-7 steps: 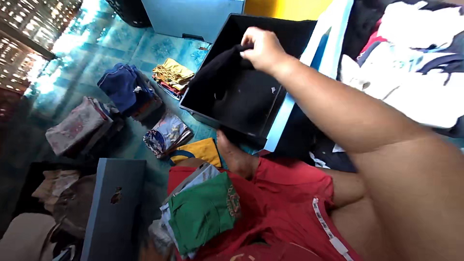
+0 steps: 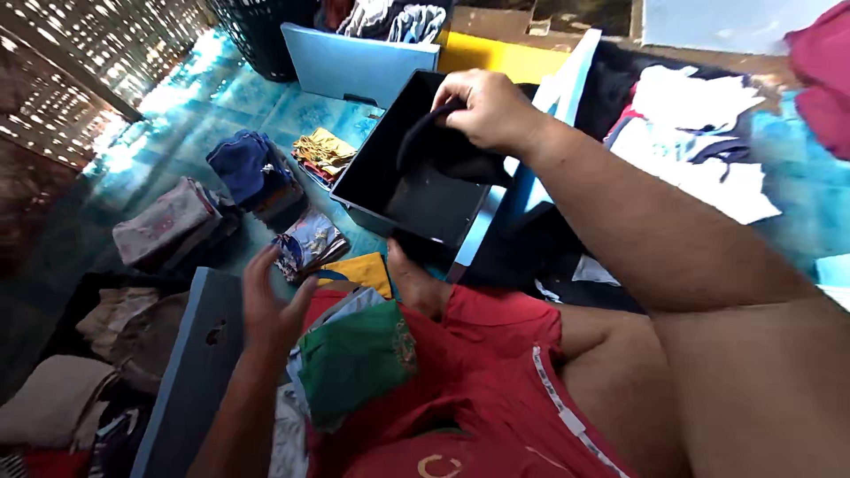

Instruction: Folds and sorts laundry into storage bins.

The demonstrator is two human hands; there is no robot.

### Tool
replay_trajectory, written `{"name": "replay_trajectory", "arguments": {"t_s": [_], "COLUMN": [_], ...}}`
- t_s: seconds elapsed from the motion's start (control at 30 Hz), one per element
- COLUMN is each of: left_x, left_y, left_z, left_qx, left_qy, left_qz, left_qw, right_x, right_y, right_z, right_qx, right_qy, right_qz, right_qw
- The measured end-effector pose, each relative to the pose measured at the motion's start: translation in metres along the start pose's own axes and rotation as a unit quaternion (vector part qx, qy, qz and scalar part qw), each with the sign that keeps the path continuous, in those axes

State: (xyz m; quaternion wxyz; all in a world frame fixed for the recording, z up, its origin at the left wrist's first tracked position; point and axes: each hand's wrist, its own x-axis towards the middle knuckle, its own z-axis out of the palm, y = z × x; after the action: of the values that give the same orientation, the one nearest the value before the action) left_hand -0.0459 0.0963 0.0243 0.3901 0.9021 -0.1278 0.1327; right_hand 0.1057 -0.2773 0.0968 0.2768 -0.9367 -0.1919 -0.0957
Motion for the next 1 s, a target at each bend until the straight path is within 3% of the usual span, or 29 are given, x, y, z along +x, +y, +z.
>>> {"name": "replay_trajectory", "arguments": {"t_s": [0.1, 0.2, 0.3, 0.37, 0.43, 0.5, 0.57, 0.63, 0.67, 0.8, 0.93, 1.0], "left_x": [0.071, 0.112, 0.123, 0.121, 0.114, 0.112, 0.112, 0.108, 0.103, 0.095, 0.104, 0.108], "left_y": [0.074, 0.119, 0.116, 0.098, 0.084, 0.088, 0.106, 0.137, 0.155, 0.185, 0.166, 0.147], "left_z": [0.049, 0.107, 0.124, 0.116, 0.104, 0.096, 0.094, 0.095, 0.097, 0.102, 0.099, 0.090], "left_qx": [-0.088, -0.077, -0.072, -0.190, -0.375, -0.486, -0.430, -0.226, -0.140, -0.037, 0.067, 0.026], "left_qy": [-0.059, -0.146, -0.259, -0.301, -0.270, -0.234, -0.246, -0.279, -0.289, -0.323, -0.446, -0.427], "left_qz": [0.111, 0.108, 0.043, -0.016, -0.058, -0.036, 0.033, 0.125, 0.159, 0.198, 0.183, 0.142], "left_qw": [0.988, 0.980, 0.962, 0.934, 0.885, 0.841, 0.868, 0.925, 0.933, 0.925, 0.874, 0.893], "right_x": [-0.036, -0.077, -0.122, -0.148, -0.171, -0.181, -0.176, -0.165, -0.162, -0.168, -0.185, -0.189], "right_y": [-0.034, -0.053, -0.033, -0.006, 0.010, 0.015, 0.014, -0.008, -0.022, -0.036, -0.013, -0.002], "right_z": [-0.015, -0.037, -0.056, -0.059, -0.051, -0.036, -0.016, 0.003, 0.010, 0.008, -0.006, -0.011], "right_qx": [0.072, 0.111, 0.146, 0.196, 0.237, 0.250, 0.274, 0.304, 0.317, 0.325, 0.451, 0.466], "right_qy": [0.006, 0.072, 0.174, 0.249, 0.229, 0.122, 0.033, 0.003, 0.009, 0.103, 0.128, 0.155], "right_qz": [-0.005, -0.020, -0.033, 0.002, 0.100, 0.172, 0.129, 0.061, 0.053, 0.082, 0.095, 0.130], "right_qw": [0.997, 0.991, 0.973, 0.948, 0.939, 0.945, 0.953, 0.951, 0.947, 0.936, 0.878, 0.861]}}
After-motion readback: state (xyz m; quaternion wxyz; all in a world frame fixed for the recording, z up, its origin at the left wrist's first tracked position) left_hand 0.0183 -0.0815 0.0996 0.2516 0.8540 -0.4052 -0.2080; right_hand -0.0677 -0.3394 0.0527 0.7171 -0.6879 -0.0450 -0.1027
